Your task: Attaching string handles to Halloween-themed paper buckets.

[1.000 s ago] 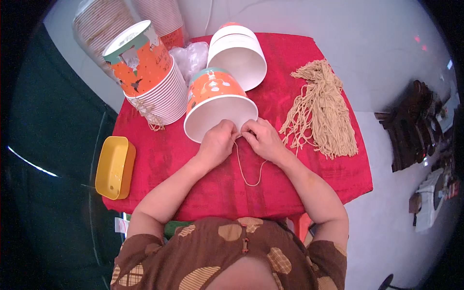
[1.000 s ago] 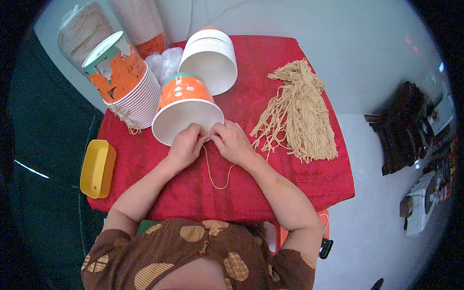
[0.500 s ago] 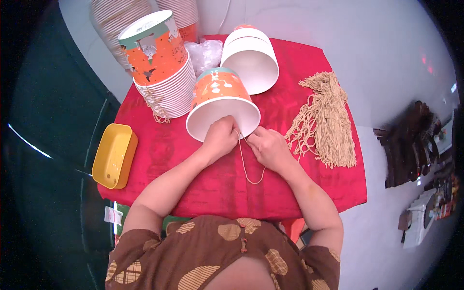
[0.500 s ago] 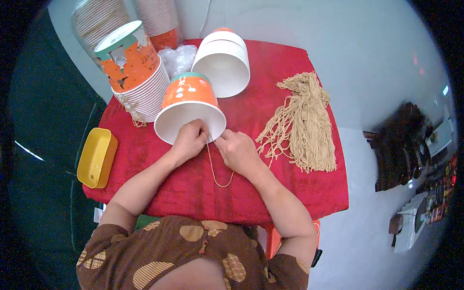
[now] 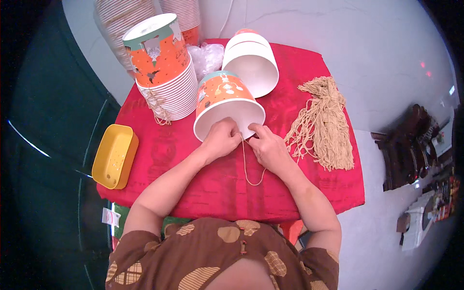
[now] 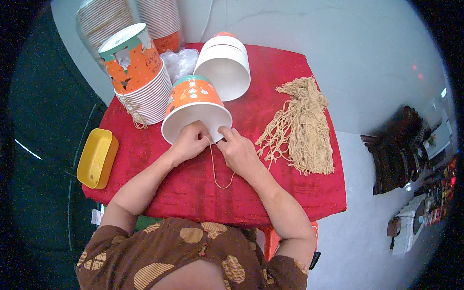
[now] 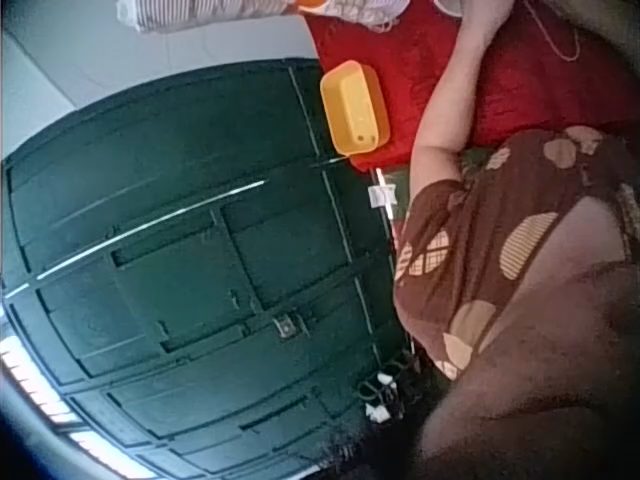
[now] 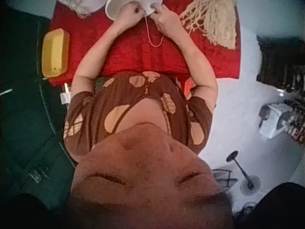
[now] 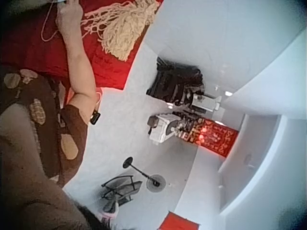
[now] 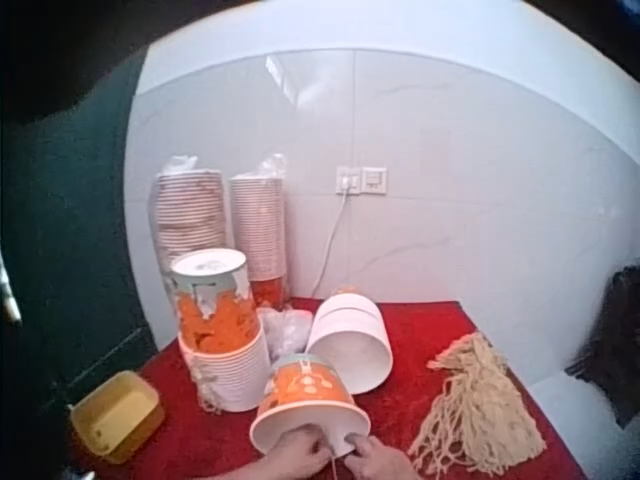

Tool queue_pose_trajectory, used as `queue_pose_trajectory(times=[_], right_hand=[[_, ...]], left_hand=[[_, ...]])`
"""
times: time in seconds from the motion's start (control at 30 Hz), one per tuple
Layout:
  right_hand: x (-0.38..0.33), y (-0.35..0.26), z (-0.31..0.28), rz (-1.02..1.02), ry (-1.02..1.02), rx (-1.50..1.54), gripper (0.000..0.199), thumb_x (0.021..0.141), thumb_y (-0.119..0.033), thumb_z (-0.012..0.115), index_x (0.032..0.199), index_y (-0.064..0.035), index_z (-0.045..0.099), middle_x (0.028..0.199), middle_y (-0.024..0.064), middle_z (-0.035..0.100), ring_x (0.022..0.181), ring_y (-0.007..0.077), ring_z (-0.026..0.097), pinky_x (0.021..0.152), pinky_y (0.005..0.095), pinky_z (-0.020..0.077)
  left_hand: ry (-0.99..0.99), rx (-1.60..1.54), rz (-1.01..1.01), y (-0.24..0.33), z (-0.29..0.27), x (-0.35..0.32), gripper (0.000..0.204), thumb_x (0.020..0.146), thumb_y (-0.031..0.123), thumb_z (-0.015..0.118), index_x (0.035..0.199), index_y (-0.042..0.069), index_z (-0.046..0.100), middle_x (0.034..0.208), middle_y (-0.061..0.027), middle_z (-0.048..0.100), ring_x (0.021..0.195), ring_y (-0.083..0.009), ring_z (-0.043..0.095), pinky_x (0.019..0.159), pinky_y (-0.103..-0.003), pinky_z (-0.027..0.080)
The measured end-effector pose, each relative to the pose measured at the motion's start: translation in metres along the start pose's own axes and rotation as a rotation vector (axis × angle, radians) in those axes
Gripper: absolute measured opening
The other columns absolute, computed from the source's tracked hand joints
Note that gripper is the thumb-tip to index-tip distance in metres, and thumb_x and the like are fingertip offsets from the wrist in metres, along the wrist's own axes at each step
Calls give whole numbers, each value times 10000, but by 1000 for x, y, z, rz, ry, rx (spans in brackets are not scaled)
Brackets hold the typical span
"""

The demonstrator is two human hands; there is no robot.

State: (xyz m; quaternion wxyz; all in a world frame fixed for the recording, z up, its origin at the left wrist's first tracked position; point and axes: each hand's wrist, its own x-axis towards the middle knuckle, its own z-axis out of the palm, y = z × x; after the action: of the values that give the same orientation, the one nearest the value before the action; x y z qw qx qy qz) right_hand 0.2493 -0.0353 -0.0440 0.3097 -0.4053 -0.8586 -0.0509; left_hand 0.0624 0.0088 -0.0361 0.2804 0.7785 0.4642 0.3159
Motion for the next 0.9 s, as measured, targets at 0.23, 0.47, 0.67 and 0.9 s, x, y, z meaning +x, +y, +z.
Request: queue_pose_trajectory(times=[0.23, 0.47, 0.67, 0.9], right_hand=[[1, 1, 0, 34, 7, 38, 32, 742, -1, 649, 760, 13, 627, 1112, 152, 598, 940, 289, 622, 695, 384, 550], [2, 1, -5, 24, -23, 46, 44, 747, -18, 636, 785, 1, 647, 1100, 139, 595, 926, 296, 626, 712, 396, 545], [1, 4, -8, 69, -87, 115, 43, 774, -32, 640, 804, -8, 658, 1105, 108, 593, 920, 295, 633, 728, 404, 541], [0, 11, -3, 92, -70, 240, 34, 810, -28, 651, 832, -4, 643, 1130, 107, 591, 967, 305, 626, 785, 393, 527]], left_hand=[[-125, -425, -2, -5, 5, 2, 157, 814, 101, 612, 769, -49, 621, 730, -127, 645, 674, -170, 593, 621, -319, 473], [-97, -157, 5, 4, 4, 1, 201, 872, 149, 612, 832, -38, 673, 742, -172, 668, 680, -256, 642, 640, -373, 497], [-83, 38, 8, 6, 9, -5, 202, 878, 157, 616, 863, -30, 691, 815, -214, 685, 756, -328, 671, 685, -417, 513], [-155, -59, -15, 2, 4, -9, 144, 841, 113, 624, 874, -16, 678, 867, -202, 681, 821, -372, 659, 739, -433, 511]])
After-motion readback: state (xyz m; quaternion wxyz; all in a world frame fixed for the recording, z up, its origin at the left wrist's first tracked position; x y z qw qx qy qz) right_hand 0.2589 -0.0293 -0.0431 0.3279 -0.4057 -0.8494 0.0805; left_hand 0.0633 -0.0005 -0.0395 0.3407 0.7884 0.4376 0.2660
